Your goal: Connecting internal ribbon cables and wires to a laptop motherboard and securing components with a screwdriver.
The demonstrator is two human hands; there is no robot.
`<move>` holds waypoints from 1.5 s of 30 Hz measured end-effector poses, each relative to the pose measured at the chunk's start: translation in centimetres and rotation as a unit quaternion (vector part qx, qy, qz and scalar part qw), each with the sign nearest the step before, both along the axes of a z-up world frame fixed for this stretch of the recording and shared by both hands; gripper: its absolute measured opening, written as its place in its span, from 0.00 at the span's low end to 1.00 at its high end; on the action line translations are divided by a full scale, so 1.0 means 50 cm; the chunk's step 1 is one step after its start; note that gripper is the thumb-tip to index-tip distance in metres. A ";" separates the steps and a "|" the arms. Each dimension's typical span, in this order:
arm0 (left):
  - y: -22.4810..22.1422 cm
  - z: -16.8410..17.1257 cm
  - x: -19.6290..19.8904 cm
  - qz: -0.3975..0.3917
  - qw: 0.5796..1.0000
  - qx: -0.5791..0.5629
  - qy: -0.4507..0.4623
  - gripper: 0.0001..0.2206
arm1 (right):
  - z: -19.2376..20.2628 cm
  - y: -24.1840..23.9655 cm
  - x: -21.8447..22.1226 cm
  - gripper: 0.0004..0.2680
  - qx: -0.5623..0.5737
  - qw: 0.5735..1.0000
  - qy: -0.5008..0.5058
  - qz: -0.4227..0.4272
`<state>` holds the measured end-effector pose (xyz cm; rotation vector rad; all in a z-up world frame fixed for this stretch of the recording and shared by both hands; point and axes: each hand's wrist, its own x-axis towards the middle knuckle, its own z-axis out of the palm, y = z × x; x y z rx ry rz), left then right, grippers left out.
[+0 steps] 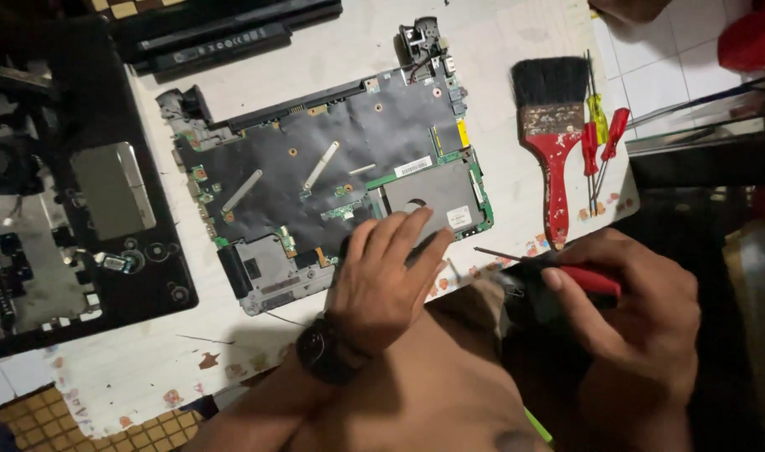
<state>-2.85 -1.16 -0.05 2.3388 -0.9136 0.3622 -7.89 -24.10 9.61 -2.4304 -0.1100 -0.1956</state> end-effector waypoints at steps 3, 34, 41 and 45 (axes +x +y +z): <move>0.001 -0.013 0.004 0.014 1.000 0.005 0.010 0.10 | -0.013 -0.005 0.008 0.05 -0.038 0.999 0.002 0.013; -0.007 -0.012 0.016 0.057 0.998 -0.015 -0.035 0.04 | -0.008 0.017 0.072 0.13 -0.089 0.980 0.045 0.173; -0.004 -0.013 0.014 0.047 0.998 -0.026 -0.017 0.07 | -0.017 0.032 0.088 0.14 -0.170 0.965 -0.052 0.194; 0.002 -0.003 0.017 0.036 0.999 -0.024 -0.018 0.10 | -0.003 0.036 0.085 0.18 -0.204 0.962 0.006 0.180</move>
